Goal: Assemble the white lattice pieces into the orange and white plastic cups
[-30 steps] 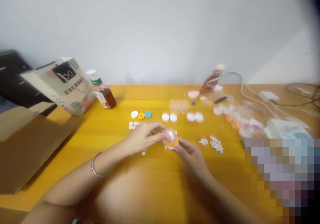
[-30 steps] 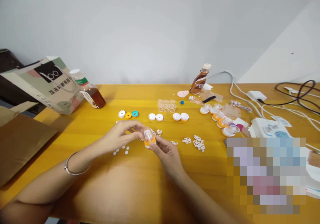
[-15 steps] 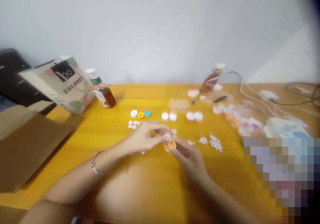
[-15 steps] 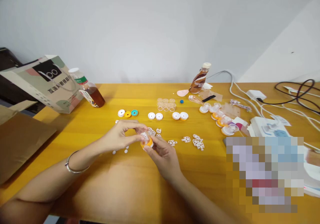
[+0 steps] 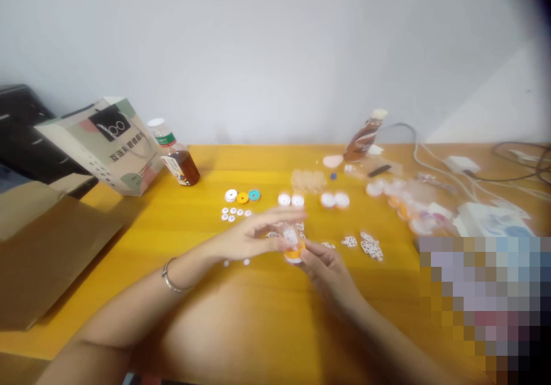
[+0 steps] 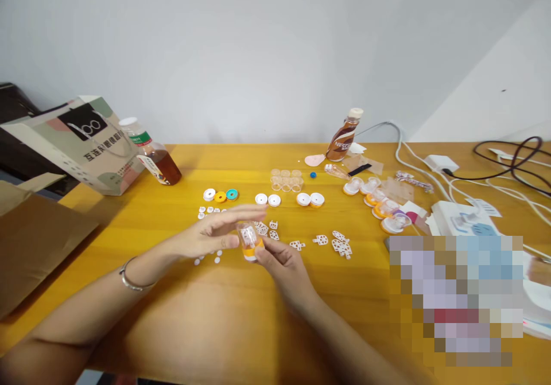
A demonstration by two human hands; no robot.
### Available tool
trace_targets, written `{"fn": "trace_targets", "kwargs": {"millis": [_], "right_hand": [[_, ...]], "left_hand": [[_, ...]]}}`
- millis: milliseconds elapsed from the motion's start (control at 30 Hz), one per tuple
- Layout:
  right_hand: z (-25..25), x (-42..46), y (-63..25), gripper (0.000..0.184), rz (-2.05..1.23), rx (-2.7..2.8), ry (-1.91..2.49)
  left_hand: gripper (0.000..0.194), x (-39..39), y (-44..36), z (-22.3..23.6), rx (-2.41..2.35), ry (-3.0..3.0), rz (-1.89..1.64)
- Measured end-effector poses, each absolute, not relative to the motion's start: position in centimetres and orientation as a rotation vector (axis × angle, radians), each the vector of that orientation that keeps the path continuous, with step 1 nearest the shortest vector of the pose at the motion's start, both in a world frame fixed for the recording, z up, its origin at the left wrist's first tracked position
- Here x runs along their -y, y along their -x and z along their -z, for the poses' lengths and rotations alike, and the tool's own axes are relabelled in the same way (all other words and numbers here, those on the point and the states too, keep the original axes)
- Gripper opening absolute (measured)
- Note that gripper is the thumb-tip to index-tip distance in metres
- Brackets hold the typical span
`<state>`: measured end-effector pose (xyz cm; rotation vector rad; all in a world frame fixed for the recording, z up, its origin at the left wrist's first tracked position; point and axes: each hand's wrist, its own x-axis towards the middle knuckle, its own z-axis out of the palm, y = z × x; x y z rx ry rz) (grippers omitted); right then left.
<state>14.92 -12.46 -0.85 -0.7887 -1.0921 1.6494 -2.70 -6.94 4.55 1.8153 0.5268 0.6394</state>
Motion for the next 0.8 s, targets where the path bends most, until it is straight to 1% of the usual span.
{"fn": "trace_targets", "kwargs": {"millis": [67,100,167,233,267,300,400,467,533,567,633,700,767,800], "right_hand": [[0.9,12.4,-15.0,0.026,-1.630,1.093,0.824],[1.0,12.4,-15.0,0.026,-1.627,1.090,0.838],[1.1,12.4,-14.9,0.027,-1.629,1.089,0.852],[1.2,12.4,-14.8,0.028,-1.627,1.096,0.872],[1.3,12.4,-14.7,0.029,-1.622,1.098,0.883],[1.2,12.4,-14.6,0.030,-1.618,1.099,0.890],[1.1,12.6,-14.3,0.031,-1.609,1.101,0.897],[0.9,12.8,-14.1,0.029,-1.590,1.096,0.920],[0.9,12.8,-13.9,0.027,-1.568,1.076,0.947],[0.9,12.8,-13.9,0.026,-1.566,1.061,0.952],[1.0,12.8,-13.8,0.026,-1.583,1.033,0.950],[1.2,12.7,-13.8,0.028,-1.601,1.017,0.950],[1.4,12.6,-13.9,0.029,-1.599,1.006,0.960],[1.5,12.6,-13.9,0.030,-1.599,1.002,0.963]], "left_hand": [[0.047,6.9,2.7,-4.5,-0.663,-1.840,-0.756],[0.044,6.8,2.8,-4.5,-0.692,-1.836,-0.755],[0.035,6.6,3.0,-4.6,-0.608,-1.820,-0.618],[0.038,6.1,3.4,-4.9,-0.498,-1.821,-0.515],[0.042,5.9,3.6,-4.9,-0.506,-1.836,-0.531],[0.040,5.7,3.7,-5.0,-0.551,-1.852,-0.584],[0.021,5.3,3.8,-4.9,-0.609,-1.863,-0.644],[0.022,5.3,3.7,-5.0,-0.615,-1.897,-0.609],[0.031,5.6,3.6,-5.2,-0.714,-1.973,-0.635],[0.032,5.7,3.7,-5.4,-0.746,-2.013,-0.637],[0.027,5.9,3.8,-5.9,-0.660,-2.076,-0.537],[0.033,6.1,4.1,-6.2,-0.565,-2.101,-0.438],[0.039,6.0,4.2,-6.2,-0.653,-2.100,-0.466],[0.037,6.0,4.3,-6.1,-0.720,-2.087,-0.502]]}}
